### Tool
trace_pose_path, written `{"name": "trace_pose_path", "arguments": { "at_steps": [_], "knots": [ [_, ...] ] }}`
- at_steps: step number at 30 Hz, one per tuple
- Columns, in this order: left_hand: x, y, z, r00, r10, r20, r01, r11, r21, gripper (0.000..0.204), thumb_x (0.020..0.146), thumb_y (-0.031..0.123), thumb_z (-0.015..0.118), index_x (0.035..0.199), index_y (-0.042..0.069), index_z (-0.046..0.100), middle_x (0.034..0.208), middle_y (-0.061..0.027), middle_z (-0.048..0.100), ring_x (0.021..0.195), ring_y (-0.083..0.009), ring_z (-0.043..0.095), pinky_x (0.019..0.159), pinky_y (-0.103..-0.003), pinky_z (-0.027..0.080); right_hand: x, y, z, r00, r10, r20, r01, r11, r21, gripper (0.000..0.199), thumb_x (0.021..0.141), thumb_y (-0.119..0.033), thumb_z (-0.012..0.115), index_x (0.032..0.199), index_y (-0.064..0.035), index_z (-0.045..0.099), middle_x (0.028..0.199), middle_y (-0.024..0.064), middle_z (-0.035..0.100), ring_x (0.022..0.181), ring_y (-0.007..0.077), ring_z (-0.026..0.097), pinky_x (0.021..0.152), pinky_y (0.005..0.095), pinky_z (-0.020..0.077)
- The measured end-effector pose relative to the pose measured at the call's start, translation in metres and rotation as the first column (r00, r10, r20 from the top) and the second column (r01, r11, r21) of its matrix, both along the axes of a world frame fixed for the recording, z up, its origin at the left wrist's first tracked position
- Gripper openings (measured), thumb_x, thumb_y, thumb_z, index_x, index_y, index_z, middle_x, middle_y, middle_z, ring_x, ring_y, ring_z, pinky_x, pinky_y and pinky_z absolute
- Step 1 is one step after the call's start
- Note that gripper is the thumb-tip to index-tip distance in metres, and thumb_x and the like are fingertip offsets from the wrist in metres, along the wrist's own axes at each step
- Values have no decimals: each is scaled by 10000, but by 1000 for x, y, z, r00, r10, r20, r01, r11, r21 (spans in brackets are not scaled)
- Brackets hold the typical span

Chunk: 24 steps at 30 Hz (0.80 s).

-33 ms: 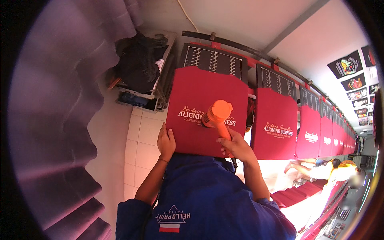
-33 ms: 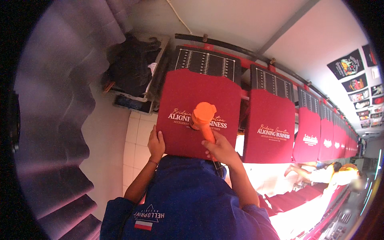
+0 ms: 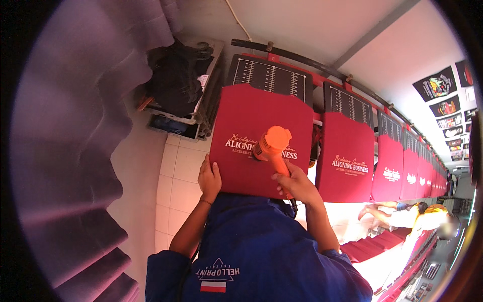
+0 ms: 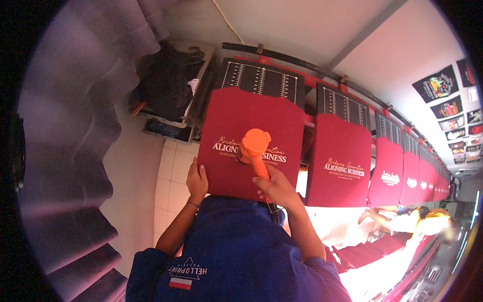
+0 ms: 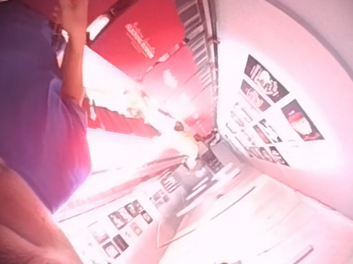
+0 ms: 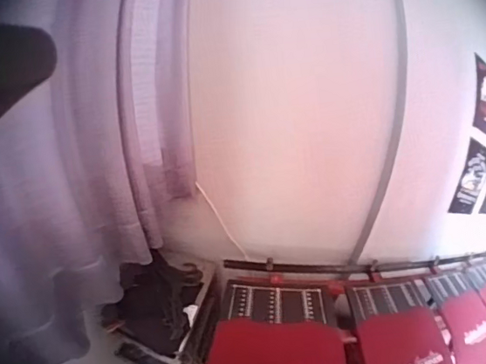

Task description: The person uses a heat gun to dry ink on screen-printed garments that are mounted on boards on a long production rack.

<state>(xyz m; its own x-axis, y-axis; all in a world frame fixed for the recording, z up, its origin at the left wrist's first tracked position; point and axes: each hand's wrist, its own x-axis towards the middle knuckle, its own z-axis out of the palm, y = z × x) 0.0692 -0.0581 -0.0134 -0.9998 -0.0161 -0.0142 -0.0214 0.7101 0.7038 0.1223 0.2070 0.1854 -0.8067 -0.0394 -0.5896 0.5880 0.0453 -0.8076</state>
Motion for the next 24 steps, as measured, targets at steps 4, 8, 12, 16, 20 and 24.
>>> {"name": "trace_pose_path", "arguments": {
  "at_steps": [4, 8, 12, 16, 20, 24],
  "knots": [
    [0, 2, 1, 995, 36, -92, -39, 999, -32, 535, 981, 240, 475, 1417, -57, 382, 1363, -253, 514, 1225, -404, 512, 1038, -467, 394, -14, -15, -3, 998, 61, -31, -61, 998, 3, 293, 920, -166, 638, 1137, 14, 556, 791, 12, 565, 642, 78, 573, 564, 241, 503],
    [2, 1, -2, 981, 49, -189, -60, 997, -51, 532, 952, 206, 511, 1400, -55, 387, 1351, -239, 518, 1224, -395, 502, 1026, -474, 381, -27, -30, -2, 993, 103, -52, -103, 995, 2, 318, 927, -169, 634, 1169, 21, 553, 807, 16, 575, 650, 79, 572, 582, 239, 503],
    [3, 0, -3, 978, 60, -202, -68, 997, -29, 515, 942, 192, 523, 1380, -53, 405, 1334, -241, 526, 1201, -395, 510, 1011, -481, 385, -38, -40, -3, 988, 137, -71, -139, 990, -32, 361, 930, -167, 632, 1221, 24, 538, 809, 17, 578, 653, 80, 573, 590, 238, 503],
    [2, 0, -1, 979, 70, -193, -79, 996, -37, 509, 940, 192, 526, 1372, -51, 410, 1312, -238, 535, 1175, -397, 518, 1001, -484, 389, -44, -44, -3, 984, 167, -62, -169, 985, -22, 379, 934, -166, 631, 1247, 23, 529, 794, 15, 579, 645, 81, 572, 590, 238, 502],
    [2, 0, -5, 971, 64, -232, -78, 996, -52, 504, 938, 192, 528, 1365, -51, 412, 1303, -237, 538, 1161, -398, 522, 994, -485, 390, -45, -44, -2, 979, 187, -78, -190, 982, -25, 371, 939, -170, 635, 1238, 24, 531, 778, 15, 576, 638, 83, 572, 588, 239, 502],
    [2, 1, -5, 970, 57, -237, -69, 997, -42, 493, 934, 190, 533, 1352, -46, 419, 1287, -235, 542, 1162, -400, 519, 991, -490, 387, -47, -43, -2, 975, 209, -68, -209, 978, 4, 384, 941, -172, 637, 1248, 29, 527, 783, 18, 577, 644, 84, 575, 588, 239, 503]
  ]
}}
